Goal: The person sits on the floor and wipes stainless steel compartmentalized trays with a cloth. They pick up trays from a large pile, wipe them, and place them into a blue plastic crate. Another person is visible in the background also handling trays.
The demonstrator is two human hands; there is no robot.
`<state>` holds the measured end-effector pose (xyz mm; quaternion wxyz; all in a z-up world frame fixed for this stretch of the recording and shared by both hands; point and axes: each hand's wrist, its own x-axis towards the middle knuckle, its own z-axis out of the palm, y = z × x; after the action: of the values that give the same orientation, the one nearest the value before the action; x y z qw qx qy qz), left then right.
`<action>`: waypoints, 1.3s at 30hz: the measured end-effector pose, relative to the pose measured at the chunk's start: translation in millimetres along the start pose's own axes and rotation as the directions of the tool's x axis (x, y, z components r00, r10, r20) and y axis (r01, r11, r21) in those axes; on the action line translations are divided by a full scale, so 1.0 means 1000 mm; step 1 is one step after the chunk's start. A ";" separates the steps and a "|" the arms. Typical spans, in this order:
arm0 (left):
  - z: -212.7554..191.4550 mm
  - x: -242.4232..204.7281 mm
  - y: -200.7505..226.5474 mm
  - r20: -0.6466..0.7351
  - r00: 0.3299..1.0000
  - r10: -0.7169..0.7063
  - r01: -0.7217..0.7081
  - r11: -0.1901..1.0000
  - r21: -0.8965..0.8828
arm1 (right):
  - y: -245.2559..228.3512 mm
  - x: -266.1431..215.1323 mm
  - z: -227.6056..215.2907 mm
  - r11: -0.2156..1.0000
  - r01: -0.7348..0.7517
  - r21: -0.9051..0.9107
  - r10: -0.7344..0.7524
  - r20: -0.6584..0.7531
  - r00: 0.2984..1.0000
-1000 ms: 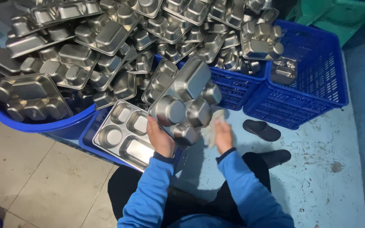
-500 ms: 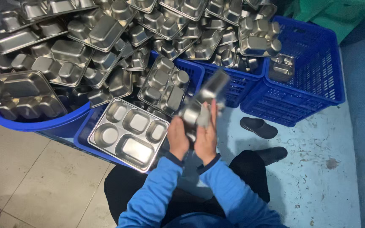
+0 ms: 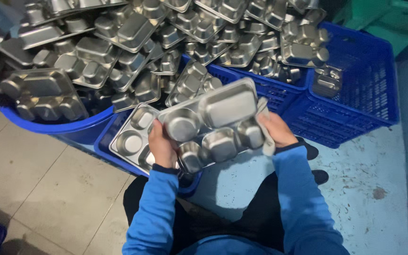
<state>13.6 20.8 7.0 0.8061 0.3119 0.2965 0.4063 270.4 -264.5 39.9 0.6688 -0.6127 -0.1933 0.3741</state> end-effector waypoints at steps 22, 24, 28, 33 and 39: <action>-0.184 0.064 0.024 -0.321 0.846 0.426 0.183 0.333 0.925 | 0.096 0.026 0.181 0.944 0.298 -0.139 -0.295 0.042 0.954; -0.157 0.050 0.022 -0.331 0.816 0.474 0.231 0.258 0.938 | 0.095 0.033 0.157 0.825 0.201 0.528 -0.126 -0.174 0.977; -0.110 0.050 0.011 0.080 0.768 0.635 -0.248 0.180 0.952 | 0.071 0.035 0.103 0.620 0.252 0.743 -0.279 -0.091 0.956; -0.037 0.083 -0.043 0.170 0.950 0.261 -0.300 0.620 0.725 | 0.105 0.074 0.112 0.847 0.120 -0.518 -0.358 -0.387 0.850; -0.009 0.181 -0.106 0.157 0.939 0.305 -0.282 0.426 0.859 | 0.144 0.052 0.176 0.271 0.004 -0.962 -0.363 -0.098 0.927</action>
<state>146.3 124.8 -118.4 0.4486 0.7187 0.4111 0.3366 140.2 -112.1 -78.2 0.2339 -0.9095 -0.3434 0.0072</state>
